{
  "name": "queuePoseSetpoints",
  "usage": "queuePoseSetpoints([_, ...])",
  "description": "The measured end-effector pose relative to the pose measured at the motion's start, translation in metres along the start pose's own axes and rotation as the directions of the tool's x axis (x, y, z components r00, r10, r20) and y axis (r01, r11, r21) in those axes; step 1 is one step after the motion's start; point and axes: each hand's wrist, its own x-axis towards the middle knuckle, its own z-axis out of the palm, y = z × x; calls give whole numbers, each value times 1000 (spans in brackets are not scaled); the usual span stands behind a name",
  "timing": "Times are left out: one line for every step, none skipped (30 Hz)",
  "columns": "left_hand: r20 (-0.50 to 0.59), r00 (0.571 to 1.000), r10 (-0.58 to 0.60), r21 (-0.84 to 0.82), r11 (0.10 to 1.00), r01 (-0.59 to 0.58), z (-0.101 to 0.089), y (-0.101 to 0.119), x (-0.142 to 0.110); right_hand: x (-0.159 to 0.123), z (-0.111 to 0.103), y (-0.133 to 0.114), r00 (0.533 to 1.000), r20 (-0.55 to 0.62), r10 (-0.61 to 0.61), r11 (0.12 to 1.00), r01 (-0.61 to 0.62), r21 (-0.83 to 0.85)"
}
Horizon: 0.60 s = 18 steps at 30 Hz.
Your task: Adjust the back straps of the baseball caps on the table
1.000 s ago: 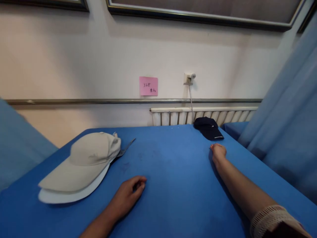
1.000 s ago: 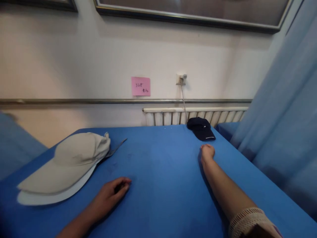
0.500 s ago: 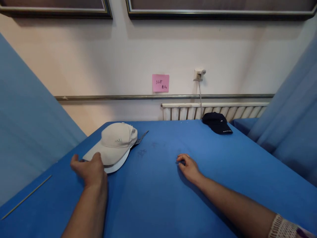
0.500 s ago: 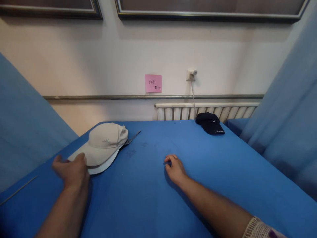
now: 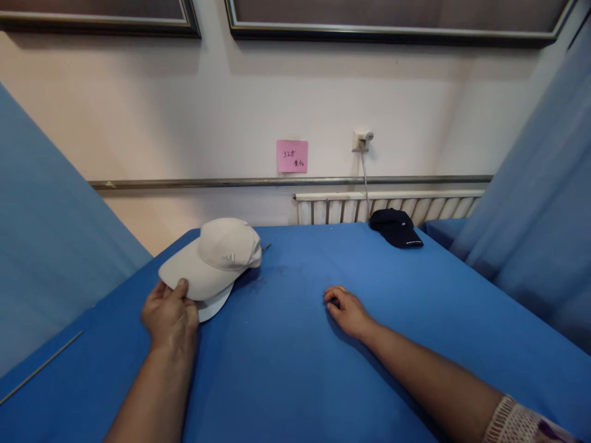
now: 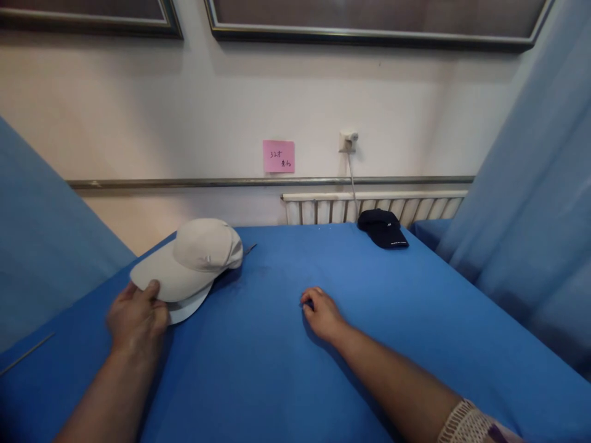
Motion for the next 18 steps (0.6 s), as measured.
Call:
queuePoseSetpoints([53, 998, -35, -30, 999, 37, 1, -1, 0, 2, 0, 1, 999, -44, 16, 1000, -15, 26])
queuePoseSetpoints([129, 989, -75, -49, 995, 82, 1, -2, 0, 5, -1, 2, 994, -100, 39, 997, -33, 64])
queuePoseSetpoints([216, 969, -119, -61, 989, 135, 2, -4, -2, 8, -3, 3, 984, -164, 75, 992, -56, 113])
queuePoseSetpoints([299, 941, -160, -62, 981, 186, 4, -7, -4, 11, -7, 2, 966, -229, 124, 981, -85, 173])
queuePoseSetpoints([373, 906, -201, -49, 971, 235, 5, -11, -6, 15, -12, 1, 941, -281, 189, 962, -120, 245])
queuePoseSetpoints([437, 864, -250, -18, 958, 286, 7, -16, -10, 18, -19, -1, 910, -313, 270, 931, -164, 327])
queuePoseSetpoints([489, 817, -306, 29, 942, 336, 10, -22, -14, 20, -27, -3, 877, -320, 358, 883, -207, 422])
queuePoseSetpoints([530, 764, -367, 90, 921, 380, 13, -28, -19, 22, -36, -6, 847, -288, 446, 814, -251, 524])
queuePoseSetpoints([554, 717, -422, 154, 899, 410, 17, -35, -24, 22, -44, -8, 821, -226, 525, 722, -289, 629])
queuePoseSetpoints([566, 677, -471, 215, 877, 430, 22, -42, -29, 22, -51, -11, 802, -125, 584, 617, -339, 710])
queuePoseSetpoints([567, 645, -513, 272, 855, 441, 28, -49, -32, 21, -57, -13, 789, -2, 614, 516, -399, 758])
queuePoseSetpoints([555, 629, -545, 319, 837, 444, 35, -55, -36, 20, -61, -14, 777, 113, 619, 435, -459, 775])
queuePoseSetpoints([536, 623, -570, 357, 822, 444, 43, -61, -38, 19, -63, -15, 768, 206, 607, 390, -513, 765])
queuePoseSetpoints([516, 619, -592, 387, 806, 448, 52, -67, -39, 18, -63, -15, 764, 267, 588, 380, -552, 742])
queuePoseSetpoints([494, 623, -606, 404, 795, 453, 62, -72, -39, 18, -62, -15, 769, 295, 567, 401, -571, 717])
queuePoseSetpoints([476, 629, -615, 414, 787, 457, 74, -76, -38, 18, -59, -14, 783, 296, 547, 443, -571, 691])
queuePoseSetpoints([457, 640, -618, 417, 784, 459, 85, -80, -37, 20, -55, -13, 802, 284, 525, 496, -560, 664])
queuePoseSetpoints([438, 658, -612, 414, 787, 457, 97, -84, -36, 22, -50, -13, 826, 262, 499, 557, -538, 633])
